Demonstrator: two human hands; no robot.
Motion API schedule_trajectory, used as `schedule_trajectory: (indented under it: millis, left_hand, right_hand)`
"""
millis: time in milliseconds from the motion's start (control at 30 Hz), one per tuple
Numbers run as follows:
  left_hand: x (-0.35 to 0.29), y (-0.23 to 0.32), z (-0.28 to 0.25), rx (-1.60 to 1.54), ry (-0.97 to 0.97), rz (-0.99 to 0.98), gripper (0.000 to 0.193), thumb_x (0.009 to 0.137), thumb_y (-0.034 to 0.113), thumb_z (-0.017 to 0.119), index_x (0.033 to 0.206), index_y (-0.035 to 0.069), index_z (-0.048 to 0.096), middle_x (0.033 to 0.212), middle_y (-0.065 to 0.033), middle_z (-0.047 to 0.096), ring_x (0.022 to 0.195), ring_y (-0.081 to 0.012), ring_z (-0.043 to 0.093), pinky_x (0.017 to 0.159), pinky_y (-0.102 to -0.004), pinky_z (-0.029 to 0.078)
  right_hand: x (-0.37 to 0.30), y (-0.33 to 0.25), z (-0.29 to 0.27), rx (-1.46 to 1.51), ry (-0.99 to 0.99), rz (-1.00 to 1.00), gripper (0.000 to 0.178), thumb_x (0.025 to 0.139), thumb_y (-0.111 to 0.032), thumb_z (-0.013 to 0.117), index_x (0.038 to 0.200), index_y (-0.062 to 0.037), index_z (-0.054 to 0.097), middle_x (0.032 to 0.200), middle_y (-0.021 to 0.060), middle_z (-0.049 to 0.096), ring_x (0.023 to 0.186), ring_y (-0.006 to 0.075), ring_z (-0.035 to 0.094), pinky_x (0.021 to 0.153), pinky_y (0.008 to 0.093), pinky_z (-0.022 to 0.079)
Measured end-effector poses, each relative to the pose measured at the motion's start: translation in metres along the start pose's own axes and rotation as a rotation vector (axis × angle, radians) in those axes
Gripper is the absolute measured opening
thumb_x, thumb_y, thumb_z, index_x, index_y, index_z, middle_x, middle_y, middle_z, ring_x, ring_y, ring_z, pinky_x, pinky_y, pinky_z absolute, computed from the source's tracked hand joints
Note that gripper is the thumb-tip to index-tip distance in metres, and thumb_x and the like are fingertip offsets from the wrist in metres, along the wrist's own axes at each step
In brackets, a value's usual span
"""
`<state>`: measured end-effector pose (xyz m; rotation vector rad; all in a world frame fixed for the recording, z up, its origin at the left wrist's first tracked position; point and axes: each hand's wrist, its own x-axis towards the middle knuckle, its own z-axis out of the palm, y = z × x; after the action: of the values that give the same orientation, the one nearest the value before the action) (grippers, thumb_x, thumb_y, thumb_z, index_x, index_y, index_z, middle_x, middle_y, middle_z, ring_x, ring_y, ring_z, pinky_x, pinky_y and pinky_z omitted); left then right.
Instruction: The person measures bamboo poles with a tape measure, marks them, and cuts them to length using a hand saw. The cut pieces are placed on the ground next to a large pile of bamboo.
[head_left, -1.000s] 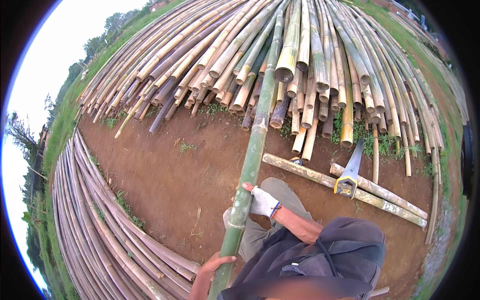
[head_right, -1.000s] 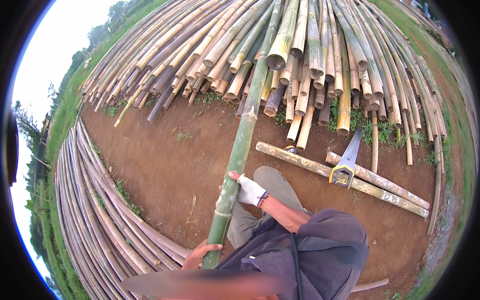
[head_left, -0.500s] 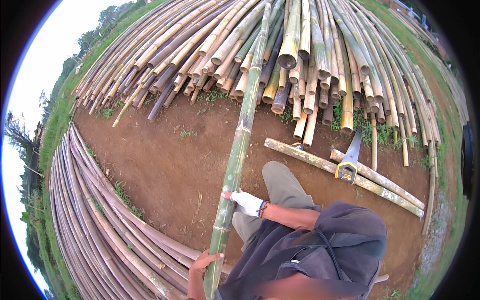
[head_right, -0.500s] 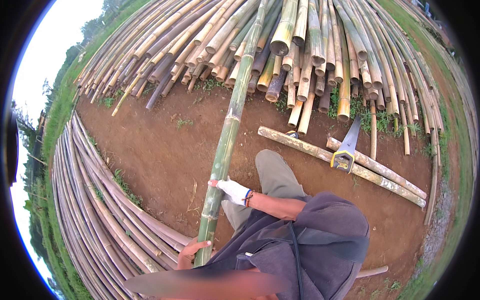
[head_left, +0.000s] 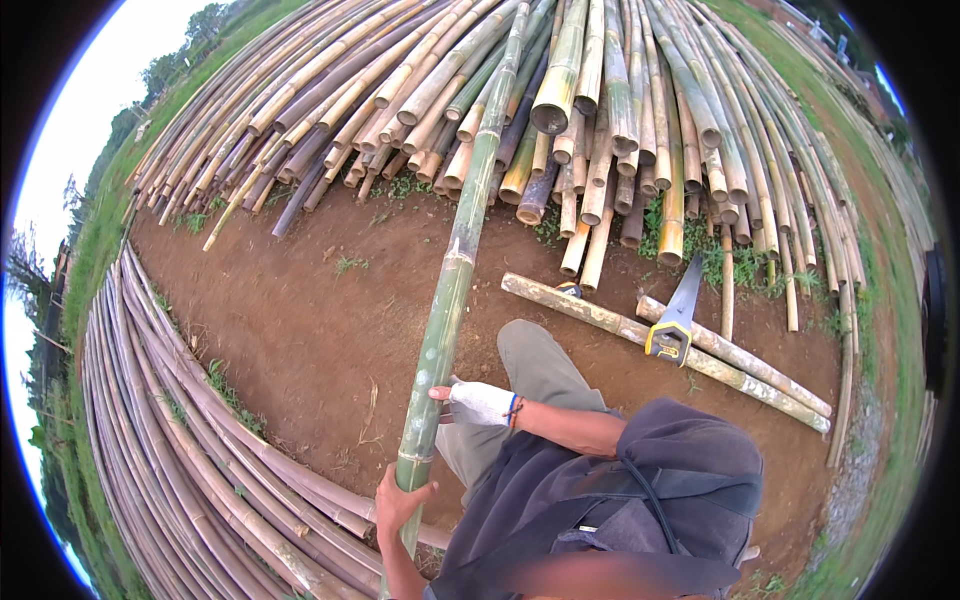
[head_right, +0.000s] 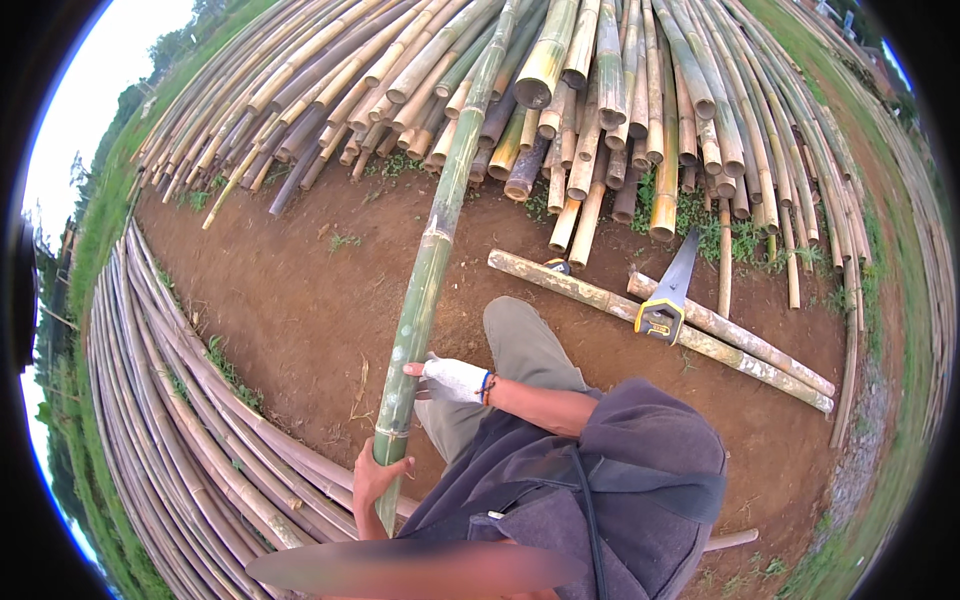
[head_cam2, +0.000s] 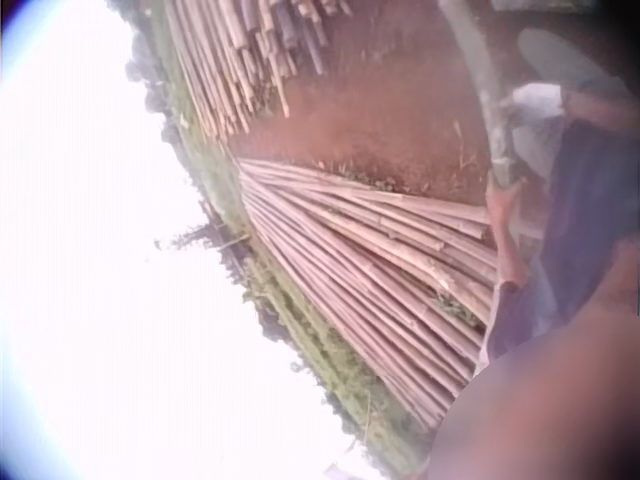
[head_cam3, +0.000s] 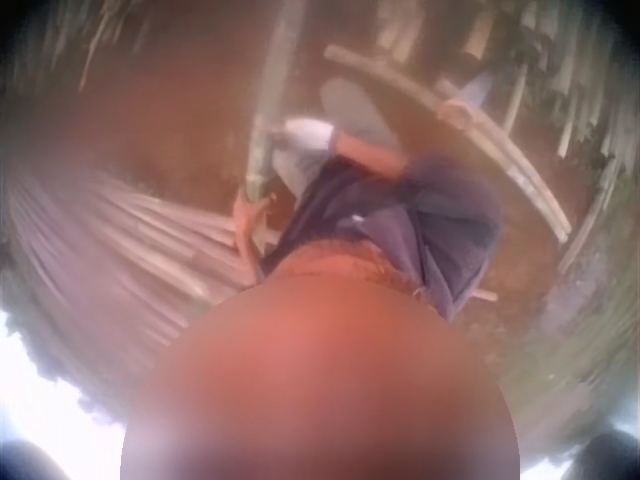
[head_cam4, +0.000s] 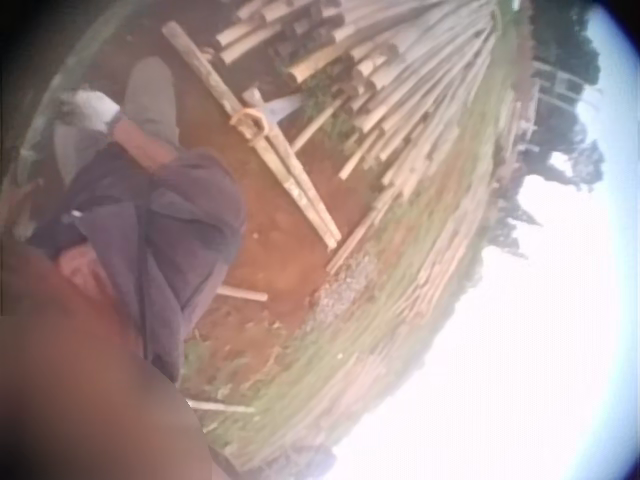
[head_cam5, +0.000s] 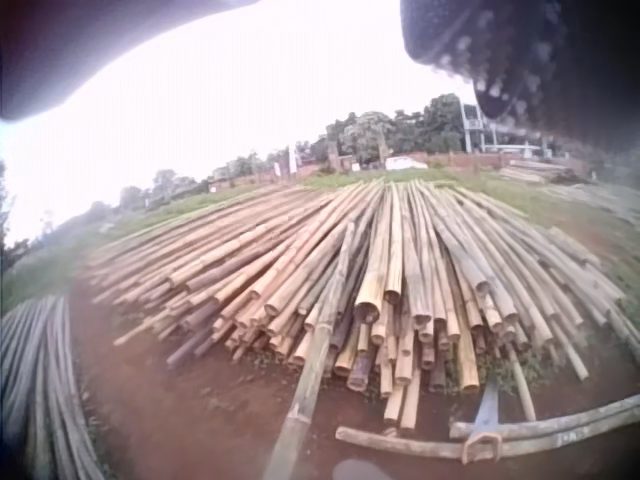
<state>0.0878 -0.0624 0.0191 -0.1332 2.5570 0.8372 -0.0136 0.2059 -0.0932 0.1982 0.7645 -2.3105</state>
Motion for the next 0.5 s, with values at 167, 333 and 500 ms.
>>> schedule_trajectory:
  millis: [167, 333, 500]
  left_hand:
    - [-0.003, 0.015, 0.006, 0.003, 0.088, -0.025, 0.087, 0.068, 0.043, 0.097, 0.137, 0.002, 0.062, 0.113, -0.0229, 0.078, 0.106, -0.0386, 0.076, 0.094, -0.0489, 0.058]
    - [0.001, 0.027, 0.023, 0.066, 0.229, -0.046, 0.093, 0.067, 0.043, 0.098, 0.142, 0.006, 0.06, 0.116, -0.0237, 0.078, 0.11, -0.0413, 0.075, 0.096, -0.0506, 0.058]
    - [0.018, 0.044, 0.032, 0.136, 0.294, -0.076, 0.093, 0.065, 0.042, 0.099, 0.143, 0.009, 0.06, 0.119, -0.024, 0.078, 0.113, -0.042, 0.075, 0.098, -0.0518, 0.057]
  right_hand:
    - [-0.064, -0.033, -0.067, -0.131, 0.27, -0.037, 0.062, 0.103, -0.026, 0.077, 0.15, -0.0006, 0.046, 0.139, 0.0161, 0.058, 0.123, 0.0371, 0.069, 0.101, 0.0443, 0.058]
    - [-0.124, -0.058, -0.228, -0.01, 0.769, -0.364, 0.03, 0.103, -0.026, 0.071, 0.127, -0.0147, 0.057, 0.12, 0.0025, 0.064, 0.094, 0.0235, 0.073, 0.077, 0.0368, 0.059]
    - [-0.19, -0.093, -0.373, -1.045, 1.562, -0.481, 0.06, 0.084, -0.034, 0.08, 0.13, 0.0001, 0.063, 0.114, 0.0264, 0.072, 0.107, 0.0427, 0.072, 0.095, 0.048, 0.058]
